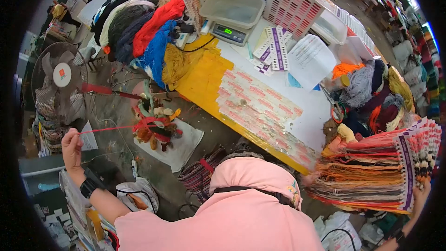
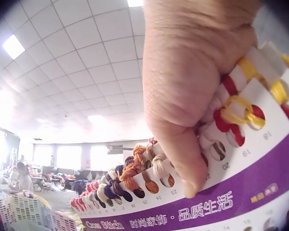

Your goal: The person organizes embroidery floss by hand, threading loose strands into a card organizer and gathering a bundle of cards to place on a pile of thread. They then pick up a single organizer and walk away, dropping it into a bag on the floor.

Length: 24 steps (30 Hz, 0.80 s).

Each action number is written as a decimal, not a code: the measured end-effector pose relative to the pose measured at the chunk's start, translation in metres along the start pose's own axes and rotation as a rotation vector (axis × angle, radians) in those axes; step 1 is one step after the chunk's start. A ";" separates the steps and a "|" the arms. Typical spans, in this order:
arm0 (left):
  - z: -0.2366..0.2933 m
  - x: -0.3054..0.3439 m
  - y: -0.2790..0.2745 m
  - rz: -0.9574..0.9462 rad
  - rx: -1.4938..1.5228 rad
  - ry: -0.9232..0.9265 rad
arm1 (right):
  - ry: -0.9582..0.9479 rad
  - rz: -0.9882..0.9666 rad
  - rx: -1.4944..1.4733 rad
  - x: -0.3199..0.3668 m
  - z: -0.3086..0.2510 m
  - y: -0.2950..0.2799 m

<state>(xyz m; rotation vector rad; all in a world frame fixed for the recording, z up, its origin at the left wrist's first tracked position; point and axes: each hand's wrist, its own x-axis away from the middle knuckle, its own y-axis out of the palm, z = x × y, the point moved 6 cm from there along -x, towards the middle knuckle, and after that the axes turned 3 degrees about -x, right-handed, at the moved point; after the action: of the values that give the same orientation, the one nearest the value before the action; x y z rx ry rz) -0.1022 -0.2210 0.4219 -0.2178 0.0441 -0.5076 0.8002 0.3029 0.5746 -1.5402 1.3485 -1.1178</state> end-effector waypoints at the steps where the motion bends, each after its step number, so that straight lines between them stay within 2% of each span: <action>1: -0.009 0.000 -0.029 0.029 0.088 -0.005 | -0.003 -0.016 -0.026 -0.006 -0.008 0.006; 2: -0.009 0.002 -0.039 0.058 0.179 -0.009 | -0.005 -0.029 -0.052 -0.012 -0.017 0.011; 5: -0.015 -0.012 -0.038 0.188 0.068 -0.107 | -0.101 -0.073 -0.104 -0.022 -0.054 0.029; 7: -0.027 -0.031 -0.008 0.196 -0.023 -0.239 | -0.134 -0.143 -0.096 -0.028 -0.071 0.039; 10: -0.075 -0.075 0.019 0.114 -0.044 -0.383 | -0.106 -0.145 -0.116 -0.027 -0.094 0.051; 11: -0.094 -0.090 0.029 0.105 -0.029 -0.420 | -0.090 -0.088 -0.131 -0.024 -0.090 0.051; 12: -0.111 -0.107 0.033 0.131 -0.029 -0.396 | -0.073 -0.029 -0.145 -0.022 -0.089 0.048; 14: -0.142 -0.143 0.032 0.177 -0.026 -0.346 | -0.097 -0.097 0.015 -0.015 -0.111 0.049; 17: -0.158 -0.178 0.037 0.307 0.100 -0.236 | -0.163 0.024 0.033 -0.001 -0.105 0.045; 20: -0.185 -0.185 0.043 0.365 0.052 -0.389 | -0.041 -0.064 0.073 0.014 -0.099 0.042; 21: -0.203 -0.189 0.043 0.267 0.090 -0.447 | -0.019 -0.079 0.112 0.019 -0.094 0.039; 24: -0.208 -0.170 0.076 0.318 0.057 -0.493 | -0.013 0.129 0.031 0.047 -0.090 0.034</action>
<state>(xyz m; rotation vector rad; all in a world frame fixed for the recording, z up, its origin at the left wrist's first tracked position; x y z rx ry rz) -0.2345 -0.1142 0.2003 -0.2696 -0.4106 -0.1279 0.7067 0.2513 0.5746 -1.4150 1.3950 -1.0423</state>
